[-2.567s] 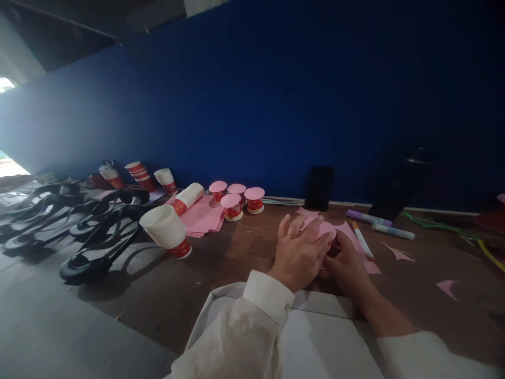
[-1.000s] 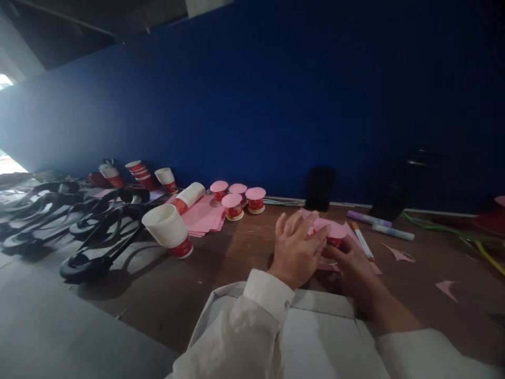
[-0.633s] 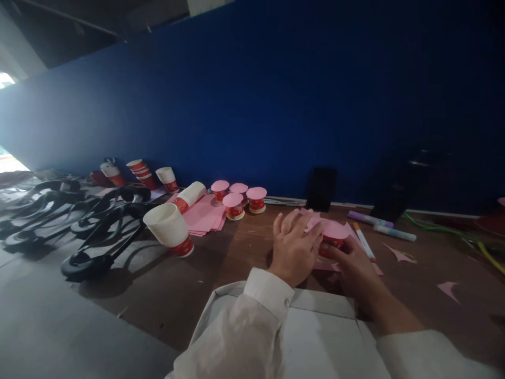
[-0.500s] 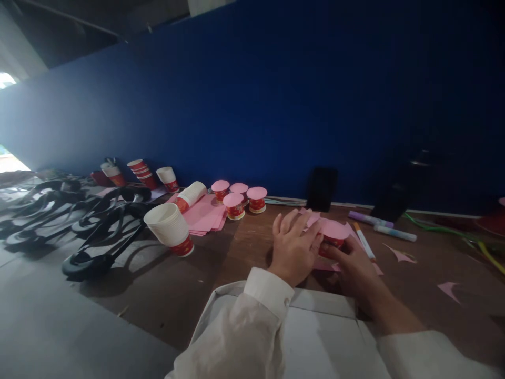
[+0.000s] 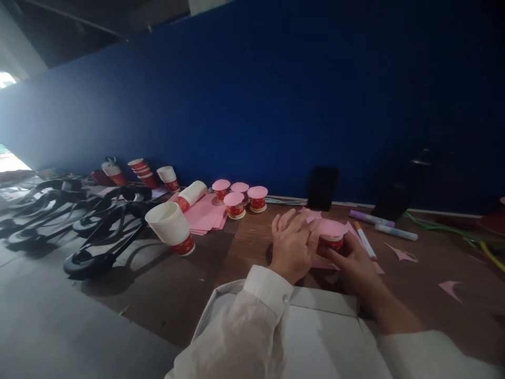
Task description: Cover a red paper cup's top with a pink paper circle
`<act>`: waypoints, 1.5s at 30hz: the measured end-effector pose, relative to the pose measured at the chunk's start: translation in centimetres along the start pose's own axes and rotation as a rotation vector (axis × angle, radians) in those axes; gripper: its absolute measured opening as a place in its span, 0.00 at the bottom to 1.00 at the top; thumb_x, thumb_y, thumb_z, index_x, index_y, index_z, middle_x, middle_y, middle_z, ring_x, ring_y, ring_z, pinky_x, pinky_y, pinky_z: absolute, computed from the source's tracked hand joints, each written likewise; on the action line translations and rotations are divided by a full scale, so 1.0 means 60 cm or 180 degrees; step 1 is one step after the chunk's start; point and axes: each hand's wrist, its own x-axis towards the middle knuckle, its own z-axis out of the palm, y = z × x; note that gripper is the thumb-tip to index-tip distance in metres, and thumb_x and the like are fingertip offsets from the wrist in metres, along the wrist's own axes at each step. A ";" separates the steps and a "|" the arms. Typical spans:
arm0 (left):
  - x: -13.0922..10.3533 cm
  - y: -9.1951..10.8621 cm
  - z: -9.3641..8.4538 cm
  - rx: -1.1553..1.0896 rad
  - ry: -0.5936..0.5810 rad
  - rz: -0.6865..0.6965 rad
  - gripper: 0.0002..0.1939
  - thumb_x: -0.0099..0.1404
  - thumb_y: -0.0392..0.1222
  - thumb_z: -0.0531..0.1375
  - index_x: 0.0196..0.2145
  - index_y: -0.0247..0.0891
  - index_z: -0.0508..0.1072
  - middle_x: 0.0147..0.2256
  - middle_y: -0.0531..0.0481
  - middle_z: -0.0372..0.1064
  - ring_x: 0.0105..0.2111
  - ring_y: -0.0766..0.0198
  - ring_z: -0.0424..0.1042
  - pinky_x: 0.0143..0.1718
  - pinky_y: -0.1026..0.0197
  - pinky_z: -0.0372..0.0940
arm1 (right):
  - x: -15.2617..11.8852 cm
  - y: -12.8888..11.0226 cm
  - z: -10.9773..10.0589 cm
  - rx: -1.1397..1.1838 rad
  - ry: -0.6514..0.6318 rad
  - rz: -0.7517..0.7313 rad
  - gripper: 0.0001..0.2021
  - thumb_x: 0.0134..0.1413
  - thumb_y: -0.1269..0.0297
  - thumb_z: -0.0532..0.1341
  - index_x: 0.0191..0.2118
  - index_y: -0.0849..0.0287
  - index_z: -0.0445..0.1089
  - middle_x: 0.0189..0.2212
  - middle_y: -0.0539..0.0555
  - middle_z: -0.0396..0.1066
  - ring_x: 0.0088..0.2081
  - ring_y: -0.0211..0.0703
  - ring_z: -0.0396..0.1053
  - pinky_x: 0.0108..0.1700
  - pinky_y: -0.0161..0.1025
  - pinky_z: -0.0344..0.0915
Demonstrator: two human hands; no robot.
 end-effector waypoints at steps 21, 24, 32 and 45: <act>-0.001 -0.013 0.003 -0.0095 0.0067 0.0247 0.18 0.75 0.47 0.52 0.56 0.47 0.75 0.59 0.51 0.71 0.61 0.57 0.65 0.64 0.47 0.57 | 0.000 0.004 0.004 0.0013 -0.0026 0.0208 0.31 0.39 0.50 0.75 0.49 0.55 0.70 0.39 0.54 0.78 0.41 0.51 0.74 0.43 0.46 0.71; 0.001 -0.021 0.004 -0.0328 -0.0137 0.0328 0.19 0.76 0.46 0.50 0.55 0.40 0.75 0.57 0.47 0.73 0.57 0.60 0.70 0.60 0.53 0.64 | 0.003 0.011 0.003 -0.0348 -0.0015 0.0227 0.29 0.38 0.49 0.74 0.47 0.54 0.71 0.36 0.53 0.78 0.37 0.50 0.74 0.38 0.45 0.70; -0.001 -0.037 0.013 -0.0440 -0.0459 0.0350 0.18 0.74 0.44 0.54 0.55 0.38 0.75 0.56 0.46 0.74 0.55 0.59 0.73 0.59 0.54 0.68 | 0.011 0.008 0.002 -0.1084 0.0075 0.0151 0.27 0.36 0.47 0.74 0.43 0.55 0.72 0.34 0.55 0.79 0.36 0.53 0.76 0.38 0.45 0.70; -0.002 -0.041 0.013 -0.0422 -0.0572 0.0266 0.17 0.73 0.44 0.54 0.56 0.41 0.74 0.57 0.46 0.73 0.57 0.60 0.72 0.60 0.53 0.67 | 0.012 -0.007 -0.025 -0.0459 0.0514 0.0228 0.29 0.51 0.40 0.66 0.55 0.50 0.71 0.46 0.57 0.76 0.43 0.52 0.76 0.41 0.45 0.74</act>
